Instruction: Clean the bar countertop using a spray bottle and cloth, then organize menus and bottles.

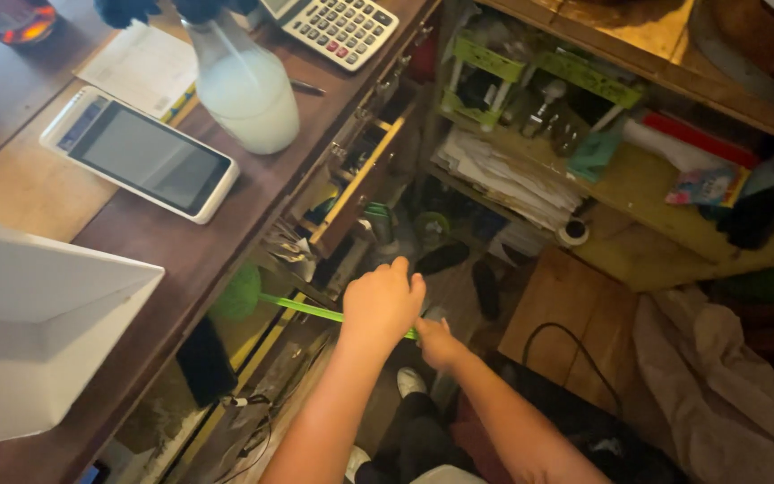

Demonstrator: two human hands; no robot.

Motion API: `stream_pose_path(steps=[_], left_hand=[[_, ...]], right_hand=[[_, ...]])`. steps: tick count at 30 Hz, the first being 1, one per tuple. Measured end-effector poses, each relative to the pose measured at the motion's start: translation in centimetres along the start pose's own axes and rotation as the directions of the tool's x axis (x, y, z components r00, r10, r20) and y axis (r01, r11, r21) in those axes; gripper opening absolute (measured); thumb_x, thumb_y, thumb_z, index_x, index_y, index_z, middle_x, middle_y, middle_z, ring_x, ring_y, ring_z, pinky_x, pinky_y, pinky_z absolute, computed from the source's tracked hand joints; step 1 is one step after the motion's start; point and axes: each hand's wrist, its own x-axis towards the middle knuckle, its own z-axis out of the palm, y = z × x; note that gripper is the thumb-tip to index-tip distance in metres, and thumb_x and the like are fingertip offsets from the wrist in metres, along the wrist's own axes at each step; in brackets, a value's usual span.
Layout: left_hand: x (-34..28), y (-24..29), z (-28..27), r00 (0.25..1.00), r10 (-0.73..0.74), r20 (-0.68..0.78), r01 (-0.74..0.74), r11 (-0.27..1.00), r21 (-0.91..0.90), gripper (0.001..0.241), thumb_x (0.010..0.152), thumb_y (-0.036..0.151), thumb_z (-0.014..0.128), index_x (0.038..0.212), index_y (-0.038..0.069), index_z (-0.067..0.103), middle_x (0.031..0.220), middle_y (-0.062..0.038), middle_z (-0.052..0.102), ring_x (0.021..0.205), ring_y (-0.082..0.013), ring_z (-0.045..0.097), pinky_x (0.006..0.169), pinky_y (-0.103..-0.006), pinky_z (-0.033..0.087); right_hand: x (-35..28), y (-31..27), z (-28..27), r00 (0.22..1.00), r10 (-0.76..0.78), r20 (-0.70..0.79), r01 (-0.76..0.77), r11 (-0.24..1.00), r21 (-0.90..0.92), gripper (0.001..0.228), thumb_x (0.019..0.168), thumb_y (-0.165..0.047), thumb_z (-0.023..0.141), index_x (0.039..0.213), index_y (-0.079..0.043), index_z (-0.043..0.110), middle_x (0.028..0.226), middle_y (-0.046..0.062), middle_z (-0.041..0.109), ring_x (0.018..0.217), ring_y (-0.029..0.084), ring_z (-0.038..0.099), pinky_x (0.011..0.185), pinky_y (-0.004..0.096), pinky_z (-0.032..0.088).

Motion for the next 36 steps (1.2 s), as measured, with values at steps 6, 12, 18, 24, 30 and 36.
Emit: stream_pose_path(steps=[6,12,18,24,30,36], left_hand=[[-0.4,1.8,0.7,0.997,0.064,-0.046,-0.065,0.998,-0.013,0.029,0.092,0.037,0.062,0.093,0.008,0.066,0.08,-0.014,0.072,0.072,-0.0364,0.071,0.065,-0.0494,0.055],[-0.9,2.9,1.4,0.997,0.079,-0.017,-0.079,0.997,0.01,0.032,0.094,0.039,0.059,0.094,0.008,0.066,0.081,-0.015,0.072,0.075,-0.0367,0.072,0.067,-0.0499,0.056],[-2.2,2.1,-0.2,0.998,0.012,0.057,-0.008,0.998,-0.066,0.032,0.095,0.038,0.056,0.097,0.007,0.066,0.087,-0.017,0.072,0.079,-0.0404,0.07,0.07,-0.0531,0.055],[-4.8,-4.9,3.7,0.988,-0.148,0.047,0.151,0.985,-0.083,0.032,0.096,0.036,0.054,0.098,0.007,0.066,0.091,-0.018,0.074,0.085,-0.0413,0.07,0.076,-0.054,0.055],[-6.6,-10.1,7.0,0.928,-0.301,0.221,0.325,0.943,-0.079,0.036,0.094,0.037,0.053,0.107,0.007,0.069,0.102,-0.02,0.073,0.097,-0.0407,0.069,0.085,-0.0531,0.054],[-6.8,-11.1,6.2,0.902,-0.322,0.286,0.359,0.929,-0.086,0.039,0.094,0.039,0.052,0.113,0.009,0.067,0.109,-0.02,0.072,0.103,-0.0403,0.068,0.089,-0.0531,0.053]], right_hand=[[-3.5,1.7,-3.3,0.993,-0.119,0.015,0.118,0.991,0.067,0.066,0.084,0.005,0.061,0.145,-0.015,0.045,0.134,0.018,0.06,0.132,0.036,0.051,0.118,0.066,0.019],[-5.9,-4.7,-8.2,0.87,-0.493,-0.027,0.494,0.867,0.065,0.074,0.067,0.015,0.063,0.138,-0.004,0.054,0.14,0.029,0.05,0.129,0.048,0.041,0.108,0.054,0.033],[-4.4,-9.1,-5.5,0.839,-0.517,0.167,0.497,0.855,0.148,0.038,0.086,0.006,0.057,0.121,-0.002,0.068,0.124,0.022,0.069,0.116,0.037,0.064,0.097,0.043,0.05],[-3.0,-14.5,-1.1,0.786,-0.531,0.316,0.529,0.843,0.102,0.027,0.091,-0.008,0.058,0.114,-0.004,0.072,0.117,0.02,0.074,0.11,0.036,0.068,0.096,0.045,0.051],[-5.2,-19.6,6.0,0.64,-0.725,0.255,0.592,0.676,0.439,0.027,0.094,-0.027,0.069,0.106,-0.004,0.071,0.116,0.021,0.072,0.111,0.034,0.068,0.095,0.046,0.051],[-5.2,-21.7,8.1,0.629,-0.753,0.194,0.607,0.631,0.483,0.025,0.094,-0.026,0.07,0.106,-0.004,0.07,0.114,0.019,0.072,0.109,0.033,0.068,0.094,0.044,0.052]])
